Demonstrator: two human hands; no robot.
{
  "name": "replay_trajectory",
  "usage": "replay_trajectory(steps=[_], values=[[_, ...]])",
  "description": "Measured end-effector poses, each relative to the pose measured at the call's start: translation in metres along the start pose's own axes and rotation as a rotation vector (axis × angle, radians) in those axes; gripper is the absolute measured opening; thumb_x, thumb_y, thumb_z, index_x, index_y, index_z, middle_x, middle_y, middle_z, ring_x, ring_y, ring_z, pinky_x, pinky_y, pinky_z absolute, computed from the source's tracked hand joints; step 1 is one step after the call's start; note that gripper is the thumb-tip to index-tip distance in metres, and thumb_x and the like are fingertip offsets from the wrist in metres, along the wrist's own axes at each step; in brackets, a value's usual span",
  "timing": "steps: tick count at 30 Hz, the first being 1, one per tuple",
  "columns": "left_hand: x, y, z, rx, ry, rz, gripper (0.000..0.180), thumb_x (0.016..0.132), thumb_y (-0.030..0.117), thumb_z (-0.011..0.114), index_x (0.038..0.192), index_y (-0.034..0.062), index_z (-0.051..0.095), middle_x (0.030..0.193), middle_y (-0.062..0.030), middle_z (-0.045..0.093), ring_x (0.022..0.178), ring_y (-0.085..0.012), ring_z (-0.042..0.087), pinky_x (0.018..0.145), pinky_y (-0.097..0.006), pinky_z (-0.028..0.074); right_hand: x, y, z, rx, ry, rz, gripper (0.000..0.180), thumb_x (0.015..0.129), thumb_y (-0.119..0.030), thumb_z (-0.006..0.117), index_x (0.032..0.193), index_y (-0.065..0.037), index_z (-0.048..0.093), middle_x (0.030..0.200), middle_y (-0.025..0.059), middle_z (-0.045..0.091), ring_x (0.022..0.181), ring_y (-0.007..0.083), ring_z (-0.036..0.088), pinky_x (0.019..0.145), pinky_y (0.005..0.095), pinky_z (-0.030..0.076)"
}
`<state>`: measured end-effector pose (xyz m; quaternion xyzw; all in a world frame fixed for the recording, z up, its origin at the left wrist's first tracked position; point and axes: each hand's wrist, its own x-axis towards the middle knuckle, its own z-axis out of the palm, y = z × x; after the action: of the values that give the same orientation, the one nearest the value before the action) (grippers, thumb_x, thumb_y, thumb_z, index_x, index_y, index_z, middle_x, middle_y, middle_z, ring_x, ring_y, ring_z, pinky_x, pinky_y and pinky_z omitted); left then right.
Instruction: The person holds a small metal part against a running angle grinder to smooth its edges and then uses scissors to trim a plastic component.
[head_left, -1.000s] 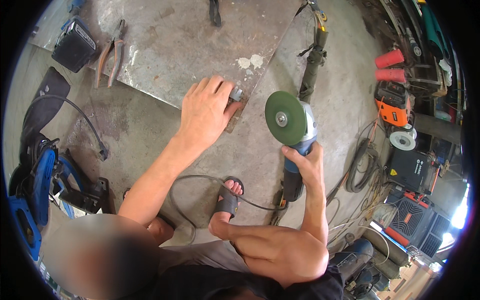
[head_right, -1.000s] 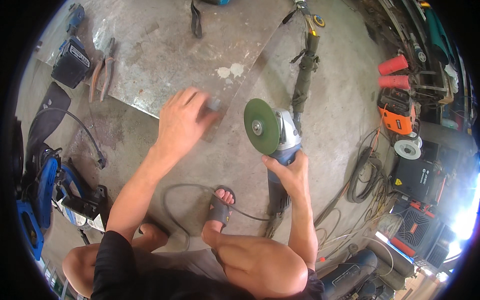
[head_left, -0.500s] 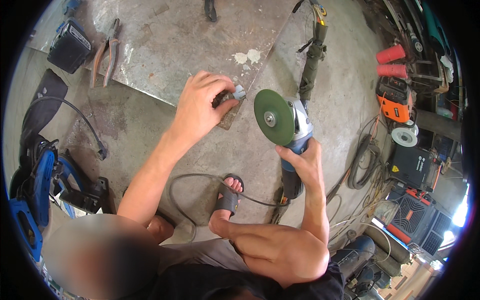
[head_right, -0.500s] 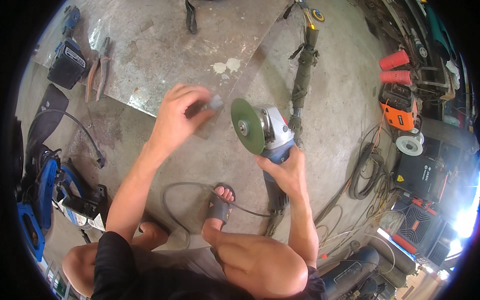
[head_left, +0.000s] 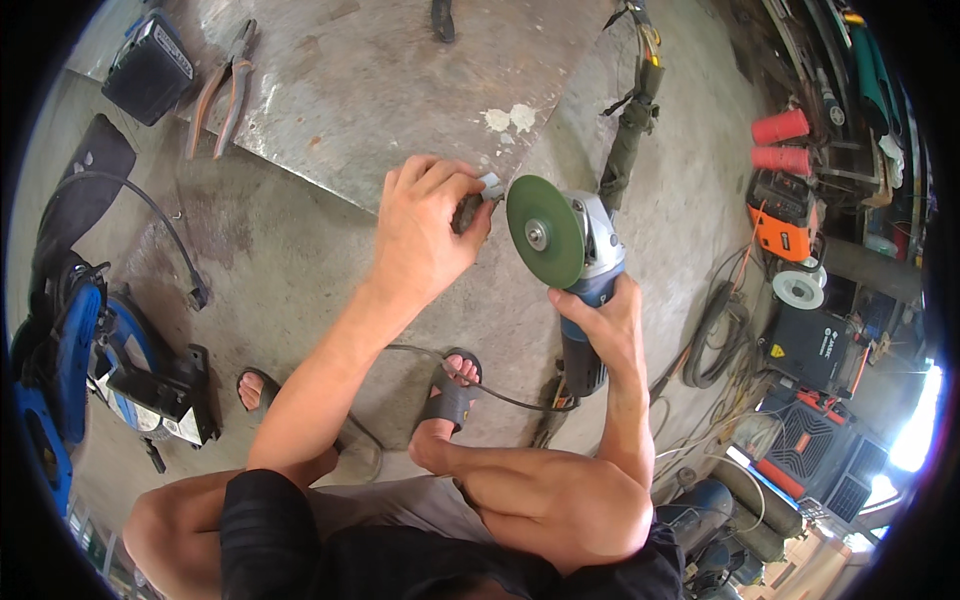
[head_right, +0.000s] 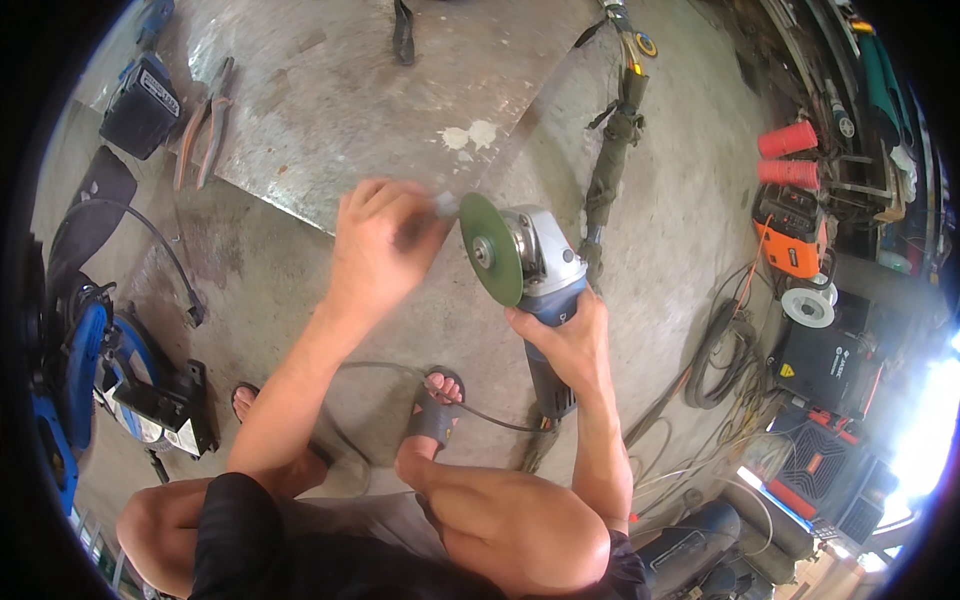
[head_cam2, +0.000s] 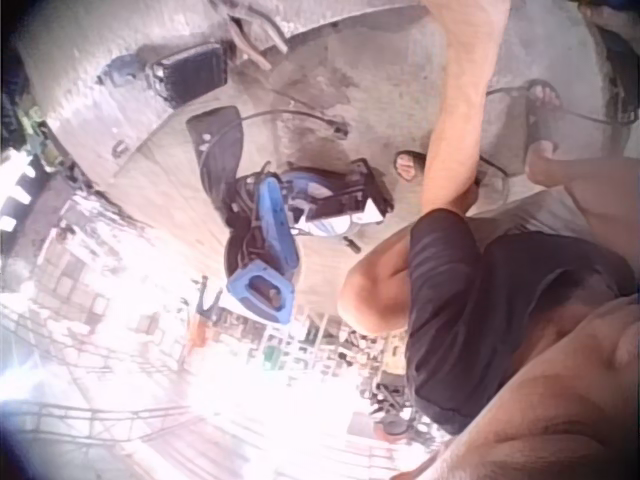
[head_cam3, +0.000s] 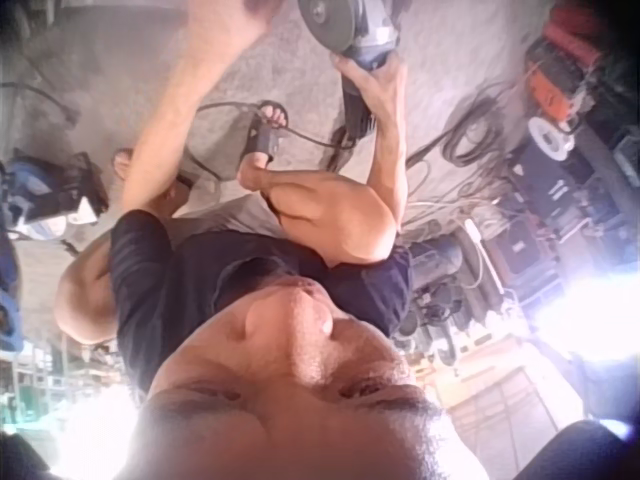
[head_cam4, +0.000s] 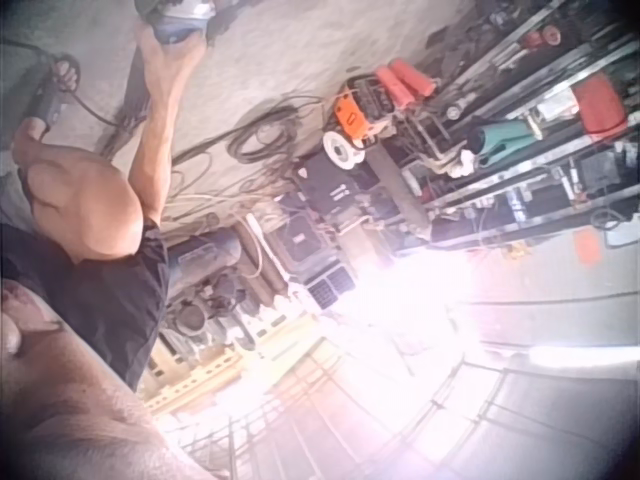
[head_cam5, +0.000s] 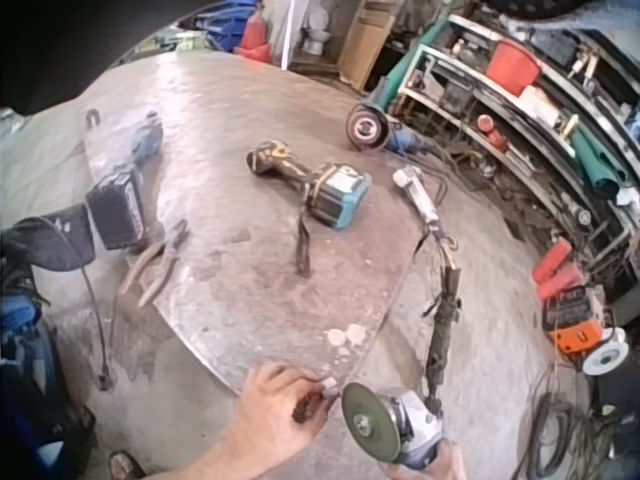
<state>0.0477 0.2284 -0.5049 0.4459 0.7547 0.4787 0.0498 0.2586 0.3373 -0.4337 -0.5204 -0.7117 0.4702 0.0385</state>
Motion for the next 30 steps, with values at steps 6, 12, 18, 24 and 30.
replay_trajectory(steps=[6, 12, 18, 24, 30], values=[[-0.005, 0.003, 0.006, 0.017, 0.074, -0.035, 0.018, 0.073, 0.005, 0.081, 0.089, 0.0062, 0.074, 0.1, -0.0014, 0.072, 0.102, -0.0259, 0.063, 0.091, -0.041, 0.046, 0.003, -0.008, 0.0, -0.053, 0.002, -0.016, 0.046, 0.072, -0.02, 0.087, 0.104, 0.007, 0.069, 0.089, 0.0116, 0.074, 0.079, 0.0156, 0.068, 0.075, 0.033, 0.055], [-0.01, -0.004, 0.01, -0.043, 0.153, -0.014, 0.016, 0.072, 0.002, 0.081, 0.086, 0.0058, 0.075, 0.095, -0.0016, 0.073, 0.101, -0.0258, 0.064, 0.09, -0.041, 0.046, 0.007, -0.013, 0.002, -0.083, -0.005, -0.058, 0.041, 0.072, -0.02, 0.087, 0.099, 0.007, 0.071, 0.084, 0.0106, 0.074, 0.075, 0.0147, 0.067, 0.072, 0.0326, 0.055], [-0.012, -0.004, 0.014, -0.044, 0.188, -0.018, 0.015, 0.072, 0.001, 0.082, 0.085, 0.0049, 0.075, 0.094, -0.0015, 0.073, 0.1, -0.0245, 0.064, 0.09, -0.04, 0.047, 0.009, -0.014, 0.004, -0.057, 0.006, -0.034, 0.04, 0.073, -0.021, 0.087, 0.096, 0.007, 0.071, 0.081, 0.0105, 0.072, 0.072, 0.015, 0.066, 0.07, 0.0326, 0.054], [-0.014, -0.006, 0.016, -0.063, 0.233, -0.023, 0.012, 0.072, 0.001, 0.081, 0.083, 0.0043, 0.076, 0.094, -0.0018, 0.073, 0.101, -0.0243, 0.064, 0.091, -0.04, 0.047, 0.013, -0.023, 0.006, -0.121, -0.01, -0.066, 0.039, 0.073, -0.02, 0.087, 0.095, 0.007, 0.07, 0.081, 0.0105, 0.072, 0.072, 0.0151, 0.066, 0.07, 0.0325, 0.053], [-0.015, -0.004, 0.019, -0.06, 0.24, -0.034, 0.014, 0.072, 0.0, 0.081, 0.084, 0.0038, 0.076, 0.096, -0.0027, 0.072, 0.103, -0.0247, 0.064, 0.092, -0.04, 0.046, 0.015, -0.027, 0.004, -0.109, -0.024, -0.076, 0.039, 0.072, -0.018, 0.086, 0.099, 0.006, 0.07, 0.084, 0.0094, 0.073, 0.074, 0.0143, 0.066, 0.072, 0.0316, 0.054]])
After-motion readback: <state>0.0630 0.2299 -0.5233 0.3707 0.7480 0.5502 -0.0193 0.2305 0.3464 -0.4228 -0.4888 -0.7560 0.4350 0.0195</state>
